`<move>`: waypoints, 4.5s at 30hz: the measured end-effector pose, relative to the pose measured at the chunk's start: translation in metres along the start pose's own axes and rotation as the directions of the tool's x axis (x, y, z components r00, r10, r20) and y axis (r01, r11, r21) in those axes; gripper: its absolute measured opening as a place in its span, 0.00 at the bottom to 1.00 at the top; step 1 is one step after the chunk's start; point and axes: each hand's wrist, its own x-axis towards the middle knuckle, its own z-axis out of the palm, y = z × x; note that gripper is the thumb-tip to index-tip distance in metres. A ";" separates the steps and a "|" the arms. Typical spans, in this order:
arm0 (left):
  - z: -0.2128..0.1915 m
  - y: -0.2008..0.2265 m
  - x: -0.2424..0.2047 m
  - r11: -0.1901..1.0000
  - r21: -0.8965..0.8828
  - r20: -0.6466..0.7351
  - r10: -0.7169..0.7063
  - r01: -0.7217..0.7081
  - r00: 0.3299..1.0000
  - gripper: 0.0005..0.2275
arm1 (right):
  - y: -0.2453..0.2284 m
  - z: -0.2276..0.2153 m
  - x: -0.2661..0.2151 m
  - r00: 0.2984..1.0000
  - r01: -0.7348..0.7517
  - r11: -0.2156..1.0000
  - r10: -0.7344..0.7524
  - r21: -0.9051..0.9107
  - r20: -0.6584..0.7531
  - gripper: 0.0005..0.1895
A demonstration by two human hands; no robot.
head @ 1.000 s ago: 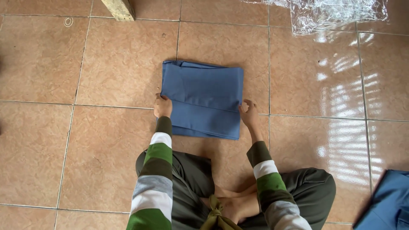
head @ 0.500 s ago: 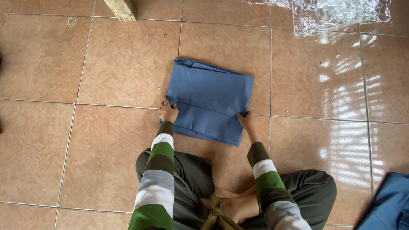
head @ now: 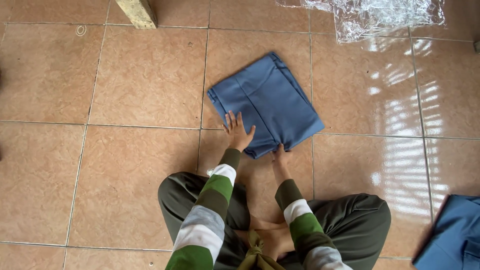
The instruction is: The person unfolds a pair of blue trousers and then meticulously refolds them into a neat square on the floor.
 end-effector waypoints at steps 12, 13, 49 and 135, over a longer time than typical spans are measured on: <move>0.029 -0.025 -0.014 0.973 0.229 0.279 -0.038 -0.028 0.960 0.38 | -0.098 -0.083 -0.092 0.633 0.348 0.865 0.066 -0.360 0.771 0.27; 0.033 -0.029 -0.013 0.973 0.231 0.281 -0.042 -0.025 0.959 0.38 | -0.107 -0.072 -0.089 0.632 0.345 0.866 0.071 -0.362 0.772 0.27; 0.040 -0.071 0.010 0.896 0.444 -0.352 0.208 -0.033 0.913 0.32 | -0.119 0.068 -0.030 0.149 0.924 -0.236 -0.503 -0.301 0.851 0.34; 0.054 -0.060 0.033 0.898 0.399 -0.270 -0.080 0.187 0.960 0.38 | -0.144 -0.094 0.034 0.680 0.660 0.125 -0.519 -0.741 0.518 0.43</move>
